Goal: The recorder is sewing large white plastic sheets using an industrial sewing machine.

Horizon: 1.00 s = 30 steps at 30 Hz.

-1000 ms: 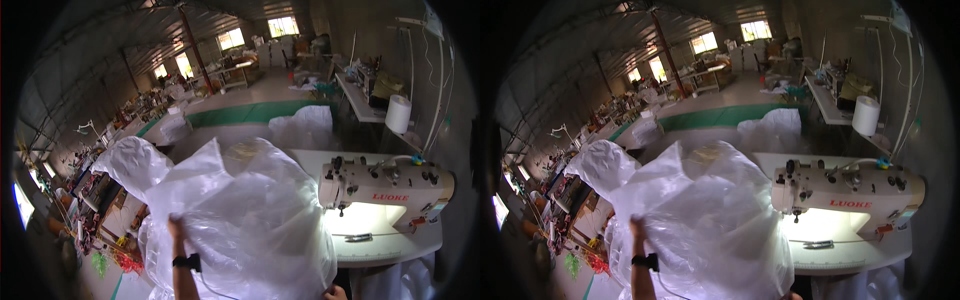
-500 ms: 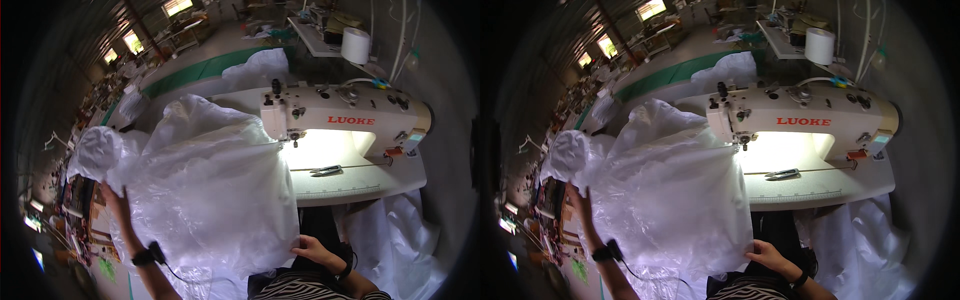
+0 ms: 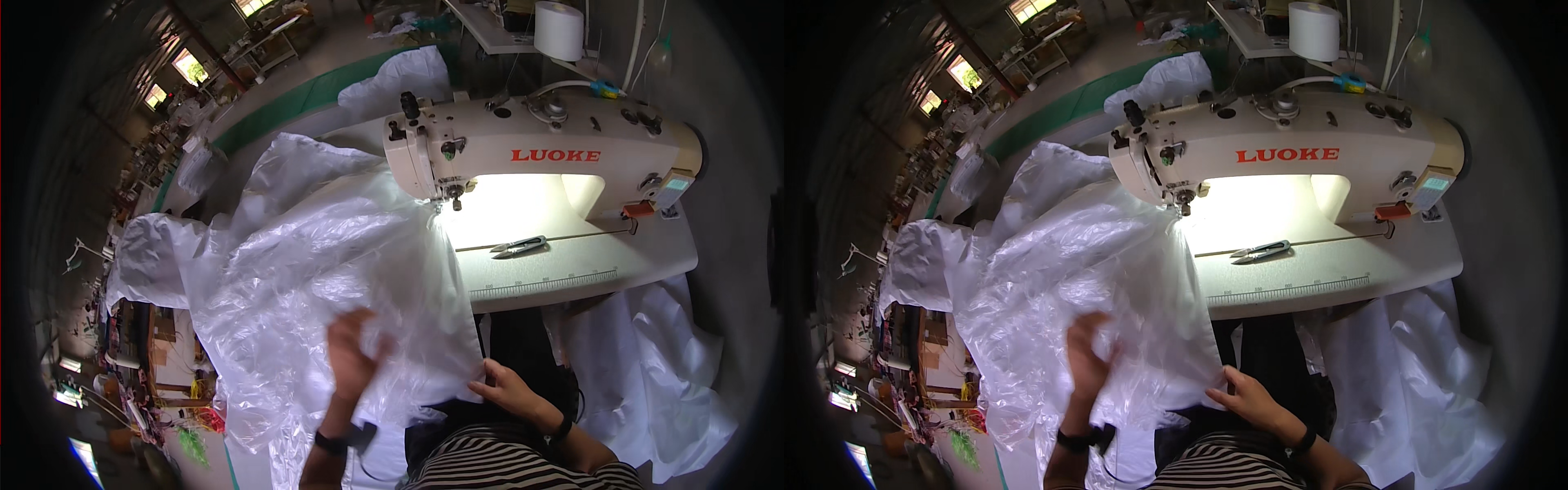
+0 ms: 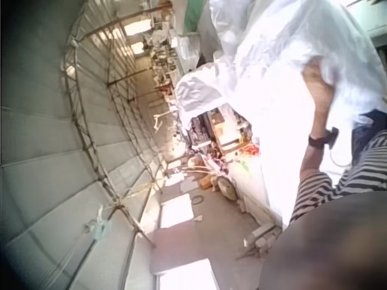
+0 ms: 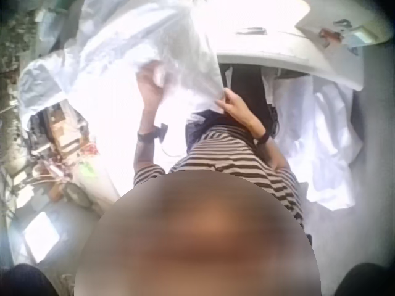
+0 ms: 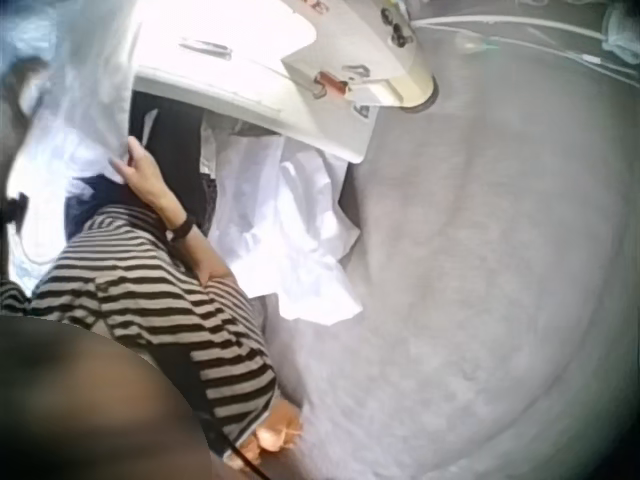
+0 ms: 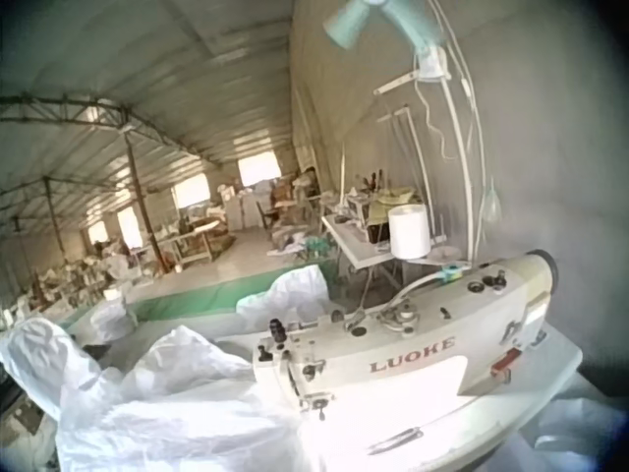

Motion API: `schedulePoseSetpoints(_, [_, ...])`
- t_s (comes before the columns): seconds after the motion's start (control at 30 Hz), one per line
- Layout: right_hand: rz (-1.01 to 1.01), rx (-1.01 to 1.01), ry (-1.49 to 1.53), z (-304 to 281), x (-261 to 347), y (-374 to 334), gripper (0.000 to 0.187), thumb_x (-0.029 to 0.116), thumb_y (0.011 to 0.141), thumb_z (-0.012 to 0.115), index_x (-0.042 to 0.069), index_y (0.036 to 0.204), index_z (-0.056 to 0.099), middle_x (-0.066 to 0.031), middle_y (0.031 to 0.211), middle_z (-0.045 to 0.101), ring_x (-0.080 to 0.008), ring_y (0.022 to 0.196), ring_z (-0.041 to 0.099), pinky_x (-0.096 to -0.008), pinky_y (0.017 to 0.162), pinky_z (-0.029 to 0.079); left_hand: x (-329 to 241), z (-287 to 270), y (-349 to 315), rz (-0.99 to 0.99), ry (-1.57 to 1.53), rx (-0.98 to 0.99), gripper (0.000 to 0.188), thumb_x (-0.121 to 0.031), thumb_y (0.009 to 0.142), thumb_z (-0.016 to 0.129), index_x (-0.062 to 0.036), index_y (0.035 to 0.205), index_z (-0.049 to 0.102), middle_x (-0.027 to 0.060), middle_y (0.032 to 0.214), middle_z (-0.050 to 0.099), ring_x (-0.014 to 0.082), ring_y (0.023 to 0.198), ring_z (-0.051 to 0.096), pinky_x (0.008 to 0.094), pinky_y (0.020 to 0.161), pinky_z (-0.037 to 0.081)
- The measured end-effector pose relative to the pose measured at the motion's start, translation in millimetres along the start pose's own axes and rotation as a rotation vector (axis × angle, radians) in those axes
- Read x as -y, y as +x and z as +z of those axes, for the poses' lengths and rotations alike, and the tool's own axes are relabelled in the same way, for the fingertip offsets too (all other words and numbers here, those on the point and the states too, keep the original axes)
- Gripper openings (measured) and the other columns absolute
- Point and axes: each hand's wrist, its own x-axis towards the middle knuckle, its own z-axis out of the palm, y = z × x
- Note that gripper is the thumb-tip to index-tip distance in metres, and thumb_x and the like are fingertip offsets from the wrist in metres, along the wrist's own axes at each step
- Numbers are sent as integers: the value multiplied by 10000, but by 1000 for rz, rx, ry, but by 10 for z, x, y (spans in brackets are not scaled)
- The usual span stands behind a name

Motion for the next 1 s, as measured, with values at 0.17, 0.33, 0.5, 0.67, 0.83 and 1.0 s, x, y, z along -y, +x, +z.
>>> schedulePoseSetpoints(0.17, [2, -40, 77, 84, 116, 163, 296, 274, 984, 663, -6, 1078, 636, -89, 859, 665, -137, 751, 598, -296, 704, 495, -693, 419, -221, -58, 213, 271, 246, -209, 802, 774, -113, 1012, 687, 68, 991, 650, 271, 928, 613, 428, 839, 430])
schedulePoseSetpoints(0.33, [116, -42, 36, -2, 229, -35, 232, 197, 1026, 610, -22, 1094, 642, -22, 920, 678, -62, 827, 586, -244, 750, 500, -867, 416, -230, -10, -137, 332, 91, -171, 805, 765, -122, 791, 690, 25, 776, 627, 239, 761, 624, 403, 768, 426])
schedulePoseSetpoints(0.5, [-227, -251, 108, -13, 371, 252, 520, 288, 1006, 609, 6, 1412, 446, -232, 952, 699, -286, 864, 723, -372, 804, 550, -1089, 625, -315, 119, -237, 372, 110, -145, 811, 737, -111, 753, 650, 32, 767, 628, 235, 701, 636, 369, 668, 438])
schedulePoseSetpoints(0.67, [-184, -408, -403, 75, 533, 492, 548, 131, 968, 604, -16, 1464, 424, -225, 882, 691, -316, 745, 720, -384, 674, 568, -969, 469, -252, 299, -373, 618, 82, -154, 829, 726, -110, 795, 666, 36, 785, 643, 251, 715, 655, 403, 651, 496])
schedulePoseSetpoints(0.83, [-282, -422, -920, 200, 650, 418, 607, 15, 877, 571, -41, 1464, 429, -148, 739, 664, -283, 561, 673, -377, 492, 535, -126, 275, 8, -81, 90, 215, 551, -285, 927, 705, -66, 1404, 536, 165, 1384, 582, 354, 1309, 519, 499, 1074, 415])
schedulePoseSetpoints(1.0, [-271, -417, -1194, 279, 782, 624, 609, 35, 824, 602, -44, 1420, 502, -33, 616, 607, -168, 500, 648, -297, 430, 515, 679, 385, 342, -344, 436, 410, 619, -450, 1002, 560, -227, 1550, 378, 54, 1642, 300, 377, 1506, 257, 765, 1090, 223])
